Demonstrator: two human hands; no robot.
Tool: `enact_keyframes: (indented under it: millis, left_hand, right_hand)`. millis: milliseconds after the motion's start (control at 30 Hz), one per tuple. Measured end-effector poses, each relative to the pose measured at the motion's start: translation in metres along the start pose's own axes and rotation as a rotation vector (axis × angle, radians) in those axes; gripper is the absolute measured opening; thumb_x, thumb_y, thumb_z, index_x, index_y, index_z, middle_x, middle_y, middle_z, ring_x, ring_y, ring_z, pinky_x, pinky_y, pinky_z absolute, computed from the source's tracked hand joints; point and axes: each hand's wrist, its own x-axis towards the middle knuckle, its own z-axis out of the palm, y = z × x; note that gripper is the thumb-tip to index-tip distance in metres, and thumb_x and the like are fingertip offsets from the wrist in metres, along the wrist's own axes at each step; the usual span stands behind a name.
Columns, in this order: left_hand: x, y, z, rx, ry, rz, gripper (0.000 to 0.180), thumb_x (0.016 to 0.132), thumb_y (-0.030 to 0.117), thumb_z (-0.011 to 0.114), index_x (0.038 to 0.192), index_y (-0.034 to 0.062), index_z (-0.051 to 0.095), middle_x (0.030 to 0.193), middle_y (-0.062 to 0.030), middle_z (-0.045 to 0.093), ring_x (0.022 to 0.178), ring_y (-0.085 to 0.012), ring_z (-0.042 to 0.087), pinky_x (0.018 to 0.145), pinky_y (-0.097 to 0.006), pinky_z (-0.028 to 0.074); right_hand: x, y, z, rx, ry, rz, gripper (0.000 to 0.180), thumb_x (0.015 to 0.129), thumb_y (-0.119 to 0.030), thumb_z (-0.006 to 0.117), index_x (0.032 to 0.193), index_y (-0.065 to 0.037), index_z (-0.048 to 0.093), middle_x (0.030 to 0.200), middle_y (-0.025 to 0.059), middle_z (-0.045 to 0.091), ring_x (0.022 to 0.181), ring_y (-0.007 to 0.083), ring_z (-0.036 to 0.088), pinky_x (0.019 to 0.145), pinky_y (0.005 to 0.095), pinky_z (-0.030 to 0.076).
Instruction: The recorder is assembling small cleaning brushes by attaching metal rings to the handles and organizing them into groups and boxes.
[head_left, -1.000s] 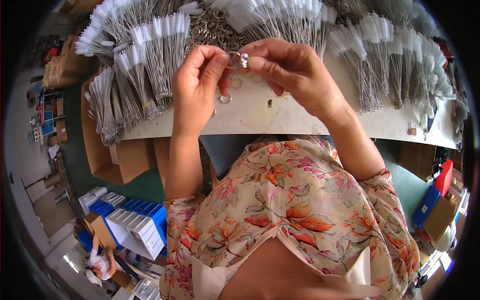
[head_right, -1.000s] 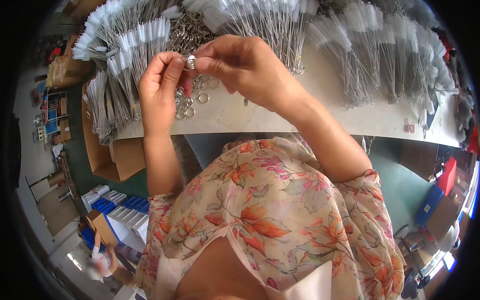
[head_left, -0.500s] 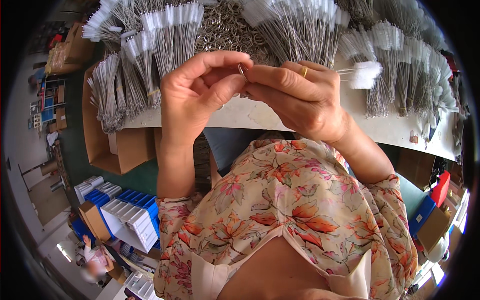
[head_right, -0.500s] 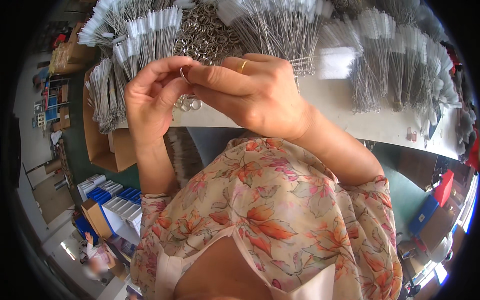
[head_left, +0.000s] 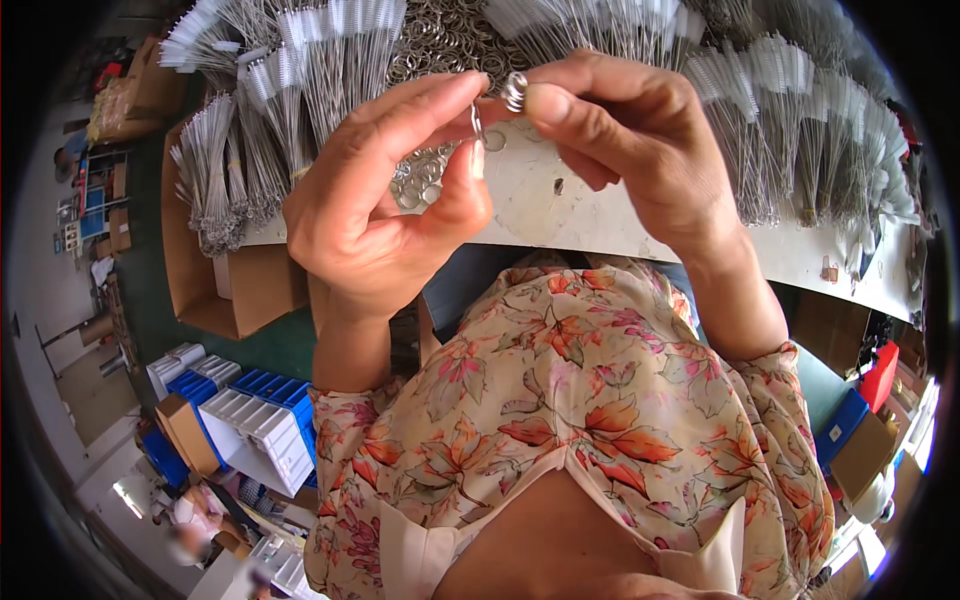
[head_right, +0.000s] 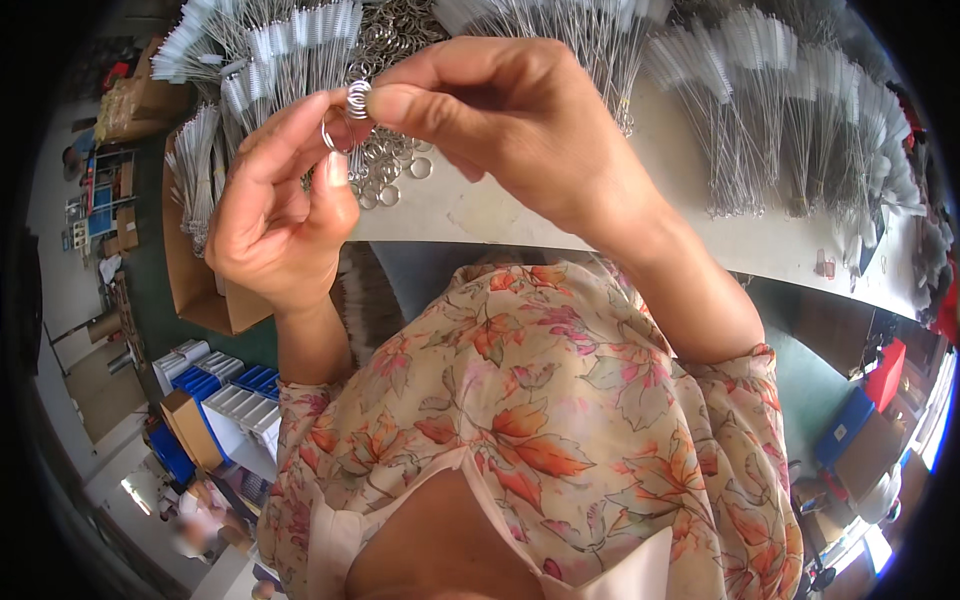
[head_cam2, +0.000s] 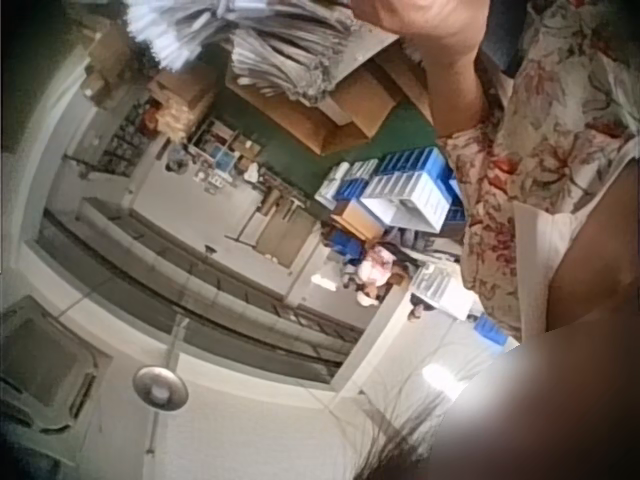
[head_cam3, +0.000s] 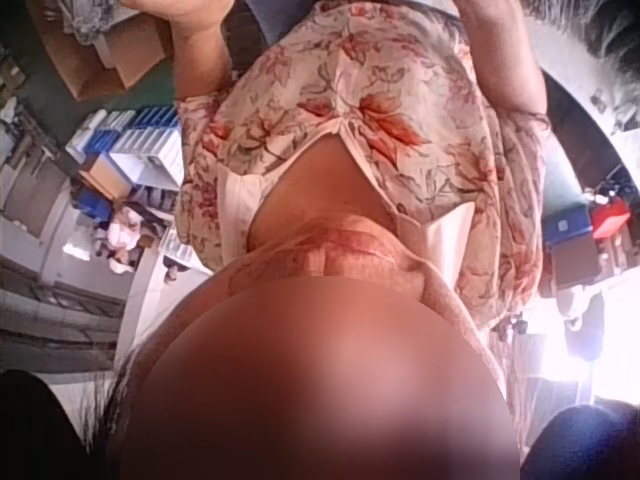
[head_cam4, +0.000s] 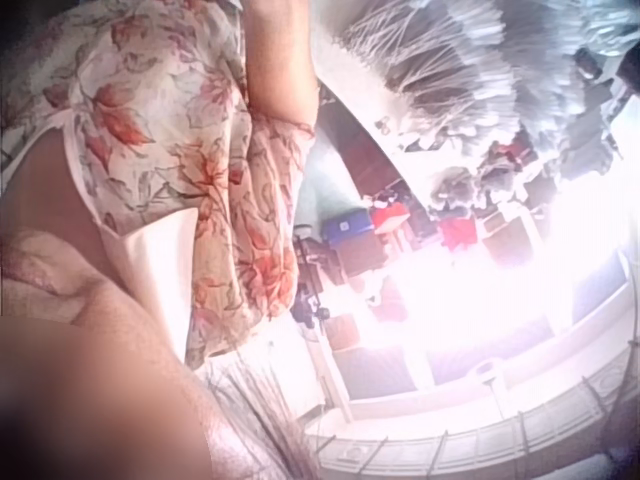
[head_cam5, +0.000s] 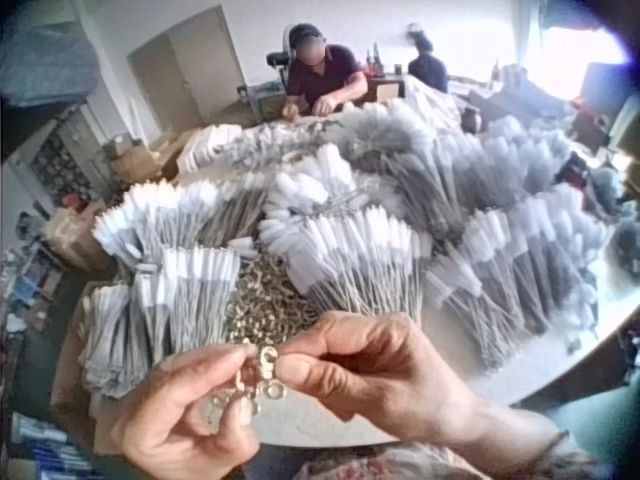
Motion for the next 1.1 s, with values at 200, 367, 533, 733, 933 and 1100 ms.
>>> enact_keyframes:
  millis: [200, 367, 533, 733, 933, 1100]
  left_hand:
    - [0.003, 0.0, 0.002, 0.115, -0.002, 0.079, 0.03, 0.069, -0.008, 0.065, 0.098, -0.0044, 0.062, 0.094, -0.0147, 0.064, 0.075, -0.0159, 0.064, 0.063, -0.022, 0.052]
    - [0.002, -0.001, -0.005, -0.09, -0.053, -0.126, 0.028, 0.07, -0.01, 0.063, 0.097, -0.0065, 0.061, 0.097, -0.0147, 0.063, 0.079, -0.0155, 0.063, 0.069, -0.024, 0.054]
    - [0.0, 0.002, -0.01, -0.178, -0.21, -0.21, 0.027, 0.07, -0.013, 0.061, 0.097, -0.0094, 0.059, 0.097, -0.0165, 0.062, 0.084, -0.0171, 0.062, 0.074, -0.025, 0.054]
    - [-0.007, 0.012, -0.006, -0.246, -0.088, -0.282, 0.027, 0.073, -0.014, 0.057, 0.099, -0.0097, 0.059, 0.097, -0.0162, 0.062, 0.084, -0.0164, 0.062, 0.074, -0.024, 0.053]
    - [0.002, 0.008, -0.022, -0.382, -0.173, -0.41, 0.025, 0.076, -0.011, 0.055, 0.101, -0.0096, 0.059, 0.092, -0.0148, 0.063, 0.081, -0.0148, 0.062, 0.073, -0.024, 0.052]
    - [0.004, 0.002, -0.027, -0.445, -0.187, -0.632, 0.023, 0.079, -0.006, 0.056, 0.102, -0.0089, 0.059, 0.09, -0.0121, 0.063, 0.079, -0.0125, 0.061, 0.072, -0.023, 0.051]
  right_hand:
    - [0.006, -0.002, 0.006, 0.144, -0.072, 0.155, 0.018, 0.086, -0.018, 0.06, 0.091, -0.002, 0.064, 0.061, -0.0041, 0.05, 0.049, 0.0028, 0.039, 0.043, 0.0176, 0.03]
    - [0.013, 0.003, -0.005, 0.022, -0.167, 0.167, 0.016, 0.083, -0.016, 0.063, 0.088, -0.001, 0.065, 0.063, -0.0019, 0.055, 0.047, 0.0026, 0.042, 0.042, 0.0173, 0.032]
    - [0.015, -0.008, -0.013, -0.146, -0.249, 0.207, 0.018, 0.08, -0.015, 0.066, 0.087, 0.001, 0.065, 0.065, 0.001, 0.059, 0.048, 0.0018, 0.043, 0.041, 0.0164, 0.034]
    - [0.005, -0.005, -0.001, -0.184, -0.178, 0.135, 0.013, 0.08, -0.011, 0.066, 0.085, 0.0, 0.065, 0.064, 0.0001, 0.058, 0.049, 0.0028, 0.045, 0.042, 0.0169, 0.035]
    - [0.01, -0.005, -0.001, -0.082, -0.287, 0.108, 0.011, 0.081, -0.013, 0.064, 0.083, -0.002, 0.065, 0.067, 0.0008, 0.058, 0.051, 0.0039, 0.047, 0.045, 0.0173, 0.036]
    - [0.011, 0.012, 0.005, 0.218, -0.277, 0.383, 0.015, 0.083, -0.016, 0.063, 0.087, -0.002, 0.064, 0.068, 0.0003, 0.059, 0.053, 0.0039, 0.047, 0.047, 0.0174, 0.037]
